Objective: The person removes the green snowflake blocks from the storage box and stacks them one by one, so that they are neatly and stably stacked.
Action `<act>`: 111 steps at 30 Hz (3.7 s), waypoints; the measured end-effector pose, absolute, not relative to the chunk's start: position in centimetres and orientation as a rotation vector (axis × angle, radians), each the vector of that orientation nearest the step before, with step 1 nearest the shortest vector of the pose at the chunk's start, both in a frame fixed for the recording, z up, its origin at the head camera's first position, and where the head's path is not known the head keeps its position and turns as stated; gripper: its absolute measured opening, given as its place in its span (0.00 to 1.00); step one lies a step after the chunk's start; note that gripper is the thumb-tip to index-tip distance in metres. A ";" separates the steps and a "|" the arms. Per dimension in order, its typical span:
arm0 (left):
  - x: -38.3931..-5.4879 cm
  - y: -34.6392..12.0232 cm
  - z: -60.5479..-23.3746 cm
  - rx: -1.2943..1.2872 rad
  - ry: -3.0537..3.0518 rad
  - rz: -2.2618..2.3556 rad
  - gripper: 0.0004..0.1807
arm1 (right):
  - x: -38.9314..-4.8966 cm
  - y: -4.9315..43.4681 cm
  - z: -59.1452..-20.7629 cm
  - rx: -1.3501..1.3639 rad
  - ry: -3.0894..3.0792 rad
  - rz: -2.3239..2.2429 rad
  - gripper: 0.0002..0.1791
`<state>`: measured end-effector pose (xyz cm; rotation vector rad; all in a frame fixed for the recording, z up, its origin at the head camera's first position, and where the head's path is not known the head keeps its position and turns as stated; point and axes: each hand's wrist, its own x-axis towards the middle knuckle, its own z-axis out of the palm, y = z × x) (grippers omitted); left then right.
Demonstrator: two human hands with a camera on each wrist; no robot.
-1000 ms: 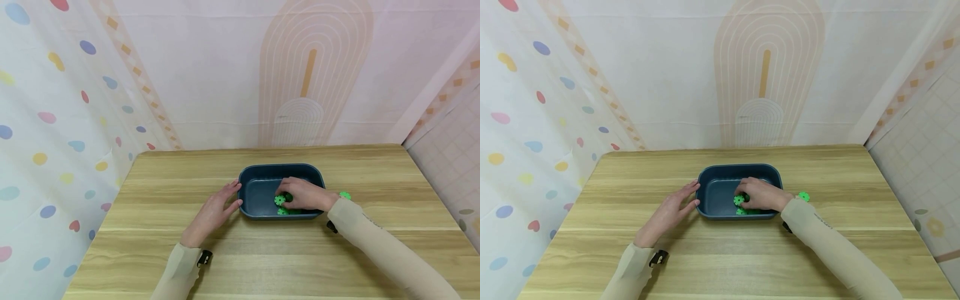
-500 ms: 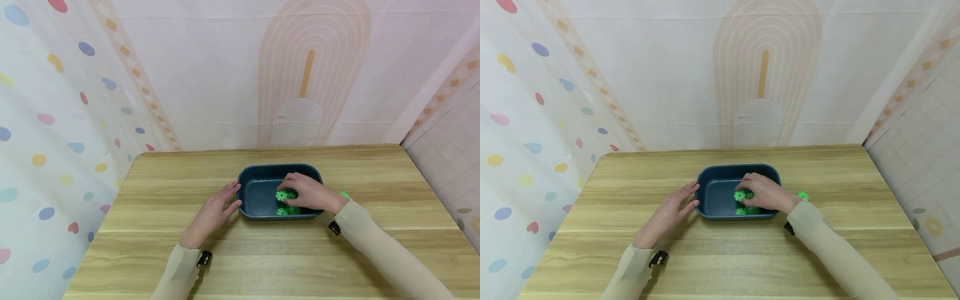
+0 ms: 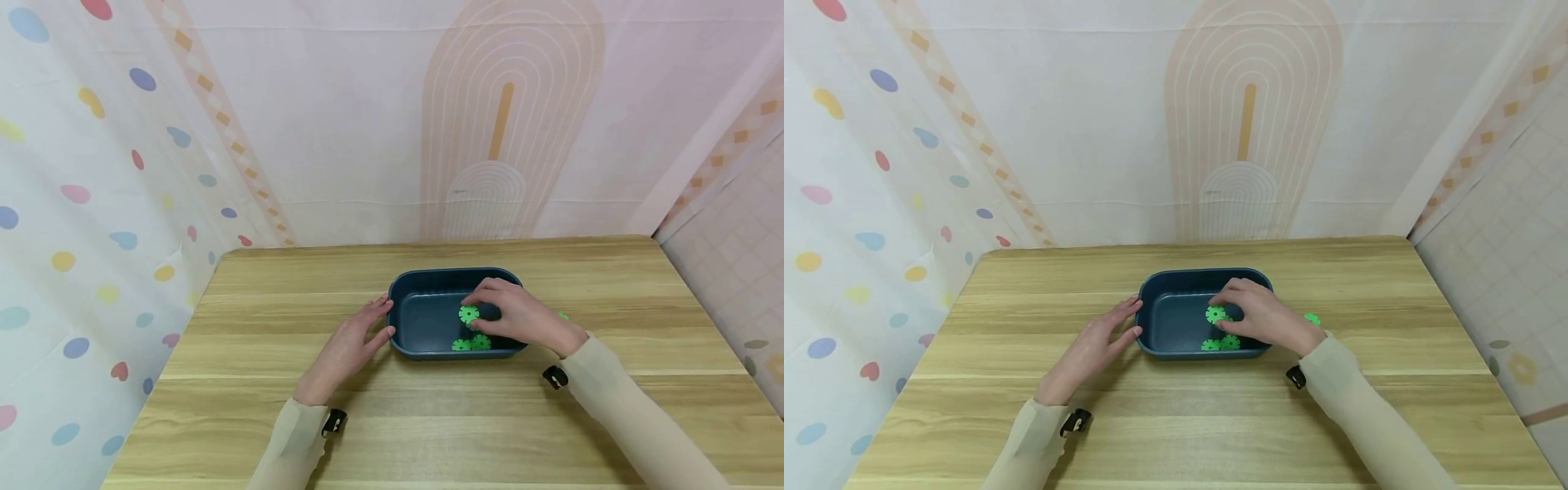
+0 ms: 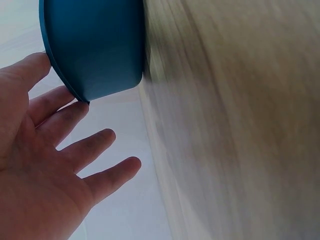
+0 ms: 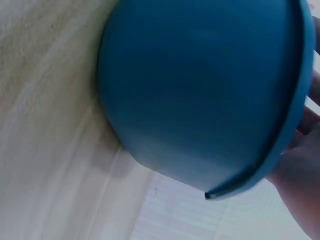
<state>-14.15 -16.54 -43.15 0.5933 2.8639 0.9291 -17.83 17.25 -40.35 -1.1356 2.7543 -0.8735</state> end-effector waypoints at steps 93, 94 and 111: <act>-14.2 -16.7 -43.3 0.632 2.866 0.946 0.31 | -15.3 30.2 -42.7 -0.657 3.007 -0.963 0.14; -14.2 -16.7 -43.3 0.631 2.865 0.947 0.31 | -15.3 30.2 -42.7 -0.654 3.004 -0.950 0.14; -14.1 -16.6 -43.2 0.617 2.873 0.935 0.31 | -16.1 30.7 -43.3 -0.630 2.927 -0.805 0.16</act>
